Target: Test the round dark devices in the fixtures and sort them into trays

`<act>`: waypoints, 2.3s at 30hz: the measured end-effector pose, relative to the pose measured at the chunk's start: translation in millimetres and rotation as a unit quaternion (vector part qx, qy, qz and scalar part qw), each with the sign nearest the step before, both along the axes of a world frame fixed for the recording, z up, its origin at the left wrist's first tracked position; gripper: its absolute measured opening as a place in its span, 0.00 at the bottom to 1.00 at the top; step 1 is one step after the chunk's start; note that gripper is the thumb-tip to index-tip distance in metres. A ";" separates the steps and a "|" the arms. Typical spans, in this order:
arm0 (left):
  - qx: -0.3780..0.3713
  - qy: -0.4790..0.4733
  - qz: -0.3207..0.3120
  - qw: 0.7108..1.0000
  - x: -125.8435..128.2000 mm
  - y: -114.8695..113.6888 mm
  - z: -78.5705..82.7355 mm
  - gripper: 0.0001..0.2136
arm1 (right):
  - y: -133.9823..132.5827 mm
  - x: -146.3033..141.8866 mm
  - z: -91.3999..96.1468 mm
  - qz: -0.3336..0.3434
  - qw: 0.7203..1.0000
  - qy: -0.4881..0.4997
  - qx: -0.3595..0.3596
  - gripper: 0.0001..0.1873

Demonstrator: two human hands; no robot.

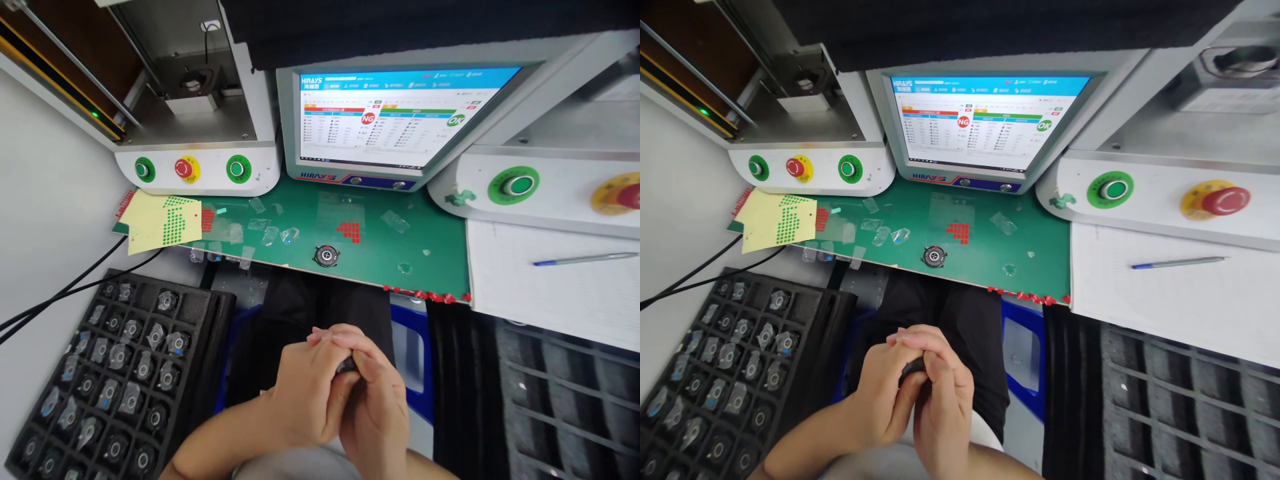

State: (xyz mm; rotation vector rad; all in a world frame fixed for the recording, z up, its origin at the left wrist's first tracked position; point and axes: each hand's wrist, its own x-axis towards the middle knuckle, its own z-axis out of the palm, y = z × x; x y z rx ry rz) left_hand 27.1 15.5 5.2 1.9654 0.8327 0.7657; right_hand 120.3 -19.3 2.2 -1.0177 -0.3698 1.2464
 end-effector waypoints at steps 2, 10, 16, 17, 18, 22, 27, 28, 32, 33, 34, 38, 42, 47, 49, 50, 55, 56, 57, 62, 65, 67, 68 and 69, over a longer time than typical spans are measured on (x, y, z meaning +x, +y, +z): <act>-0.114 -0.067 0.000 0.991 -0.1 -0.9 1.9 0.08 | -1.5 7.8 0.4 0.042 0.999 0.012 -0.001 0.13; -0.600 -0.351 0.031 0.719 10.4 2.7 7.4 0.18 | -9.8 27.2 -13.4 0.045 0.948 -0.228 0.216 0.31; -0.631 -0.356 0.014 0.689 8.2 0.9 9.7 0.18 | -9.2 31.9 -16.5 0.057 0.940 -0.227 0.248 0.36; -0.639 -0.357 0.004 0.682 7.3 1.0 10.8 0.18 | -9.1 32.9 -16.3 0.052 0.940 -0.229 0.246 0.34; -0.647 -0.355 -0.006 0.674 6.6 1.3 12.1 0.18 | -8.8 33.8 -16.2 0.049 0.940 -0.234 0.243 0.32; -0.660 -0.325 -0.004 0.678 6.6 0.6 15.9 0.24 | -6.7 35.1 -15.9 0.039 0.934 -0.265 0.237 0.25; -0.662 -0.321 0.027 0.677 7.0 -3.2 16.2 0.22 | -4.3 34.5 -12.6 0.042 0.939 -0.258 0.224 0.20; -0.665 -0.323 0.029 0.672 6.5 -3.0 16.4 0.21 | -4.0 34.7 -12.1 0.045 0.938 -0.260 0.226 0.20; -0.671 -0.327 0.042 0.664 5.9 0.6 17.1 0.20 | -1.6 36.4 -14.0 0.056 0.924 -0.287 0.248 0.20; -0.671 -0.329 0.047 0.663 6.6 1.5 16.4 0.19 | -0.5 36.9 -15.3 0.058 0.920 -0.295 0.253 0.20; -0.671 -0.330 0.051 0.662 7.6 2.4 15.0 0.18 | 0.7 37.3 -17.0 0.059 0.917 -0.301 0.257 0.20; -0.678 -0.326 0.023 0.659 11.5 10.7 1.5 0.18 | 5.0 40.8 -25.3 0.038 0.918 -0.303 0.253 0.18; -0.551 -0.180 0.005 0.815 12.0 42.1 -16.2 0.19 | 6.2 53.7 -36.1 -0.042 0.946 -0.256 0.195 0.18; 0.019 0.277 0.082 0.957 22.2 100.7 -31.3 0.10 | 1.0 71.7 -50.6 -0.043 0.965 -0.220 0.133 0.18; 0.059 0.336 0.067 0.937 28.7 118.9 -34.8 0.17 | -3.0 72.8 -55.1 -0.058 0.972 -0.204 0.101 0.18; 0.058 0.348 0.059 0.934 31.6 126.0 -35.9 0.20 | -5.3 72.6 -57.1 -0.067 0.975 -0.194 0.084 0.18; 0.068 0.411 0.023 0.909 39.1 142.7 -36.2 0.15 | -15.9 81.0 -67.5 -0.092 0.979 -0.183 0.013 0.20; 0.066 0.415 0.017 0.907 39.7 143.1 -36.0 0.14 | -17.4 85.2 -69.5 -0.087 0.978 -0.188 0.007 0.19; 0.064 0.416 0.013 0.907 40.4 143.0 -35.8 0.13 | -18.7 89.7 -71.3 -0.080 0.978 -0.195 0.003 0.19; 0.039 0.386 0.023 0.921 42.3 138.6 -34.8 0.13 | -18.4 106.7 -74.2 -0.062 0.973 -0.222 0.014 0.17; 0.008 0.337 0.038 0.941 39.2 140.4 -33.5 0.14 | -14.9 110.6 -71.4 -0.036 0.965 -0.256 0.052 0.16; -0.022 0.290 0.052 0.955 35.2 145.2 -34.3 0.14 | -12.7 113.1 -68.4 -0.034 0.958 -0.279 0.059 0.17; -0.043 0.262 0.063 0.962 33.3 148.3 -35.5 0.13 | -11.5 115.1 -66.7 -0.038 0.955 -0.289 0.054 0.17; -0.067 0.232 0.075 0.968 31.9 151.5 -37.2 0.13 | -9.9 118.0 -65.0 -0.043 0.952 -0.301 0.047 0.18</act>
